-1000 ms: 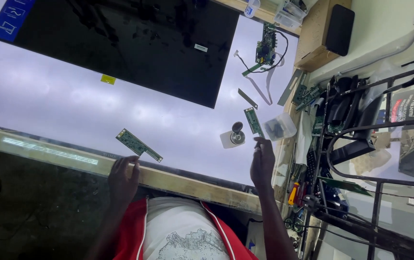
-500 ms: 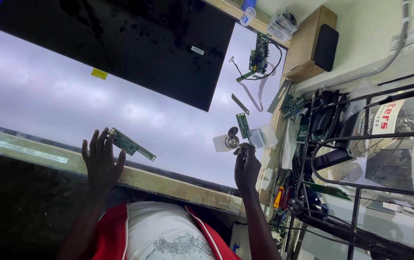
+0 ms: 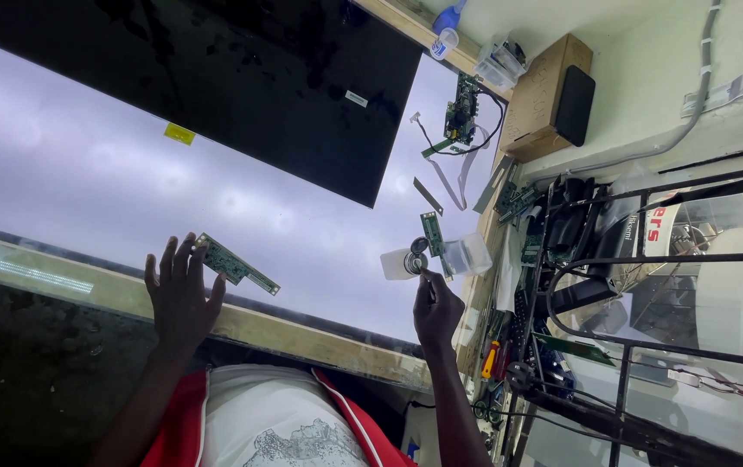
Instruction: The person retrieves a cotton swab and a small bottle of liquid from a shelf. They dip the swab into the liquid and use it to clean the gold contacts on two separate green circuit boards placed on a workbench.
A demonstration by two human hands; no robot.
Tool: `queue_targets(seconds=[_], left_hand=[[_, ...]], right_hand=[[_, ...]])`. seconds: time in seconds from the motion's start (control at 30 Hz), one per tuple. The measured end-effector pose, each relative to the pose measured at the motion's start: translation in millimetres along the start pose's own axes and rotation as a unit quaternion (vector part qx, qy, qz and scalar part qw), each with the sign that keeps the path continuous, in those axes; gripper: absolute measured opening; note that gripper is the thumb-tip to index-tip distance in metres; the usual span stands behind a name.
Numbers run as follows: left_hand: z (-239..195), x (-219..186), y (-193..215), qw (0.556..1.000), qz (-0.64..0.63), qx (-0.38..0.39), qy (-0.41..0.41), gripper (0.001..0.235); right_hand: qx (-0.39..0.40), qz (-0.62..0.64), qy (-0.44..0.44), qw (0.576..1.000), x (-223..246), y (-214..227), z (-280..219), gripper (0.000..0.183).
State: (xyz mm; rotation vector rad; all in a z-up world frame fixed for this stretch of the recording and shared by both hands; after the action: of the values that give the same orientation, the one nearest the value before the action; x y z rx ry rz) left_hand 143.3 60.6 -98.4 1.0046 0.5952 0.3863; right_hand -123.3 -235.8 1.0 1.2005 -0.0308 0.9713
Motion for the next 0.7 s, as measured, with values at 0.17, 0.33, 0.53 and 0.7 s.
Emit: queue_targets(seconds=[0.17,0.33,0.53,0.7], left_hand=[[1.1,-1.2,5.0,1.000,0.008,-0.007,-0.009,0.054],[0.6,-1.2,2.6,1.000,0.020,-0.006,-0.009,0.053],[0.4,-0.3,2.3,1.000,0.009,-0.007,-0.009,0.053],[1.1,-2.0,3.4,1.000,0.022,-0.007,-0.010,0.052]], right_hand=[[0.004,0.006,-0.015,1.000,0.5,-1.4,0.8,0.013],[0.025,0.026,-0.021,0.999,11.3,0.7,4.6,0.012],[0.027,0.052,-0.038,0.998,6.6,-1.4,3.6,0.014],[0.014,0.051,-0.047,0.998,2.9,-0.6,2.4,0.014]])
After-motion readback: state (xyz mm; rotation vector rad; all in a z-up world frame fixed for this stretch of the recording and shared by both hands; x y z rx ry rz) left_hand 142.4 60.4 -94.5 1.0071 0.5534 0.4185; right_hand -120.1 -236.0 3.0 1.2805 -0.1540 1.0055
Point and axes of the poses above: each hand's wrist, its own z-axis towards the middle knuckle, its own y-axis out of the back of the hand, x = y × z, the point moved 8 cm from there along z, towards the middle knuckle, and after that the axes turned 10 degrees about -y, right-handed, at the moved point
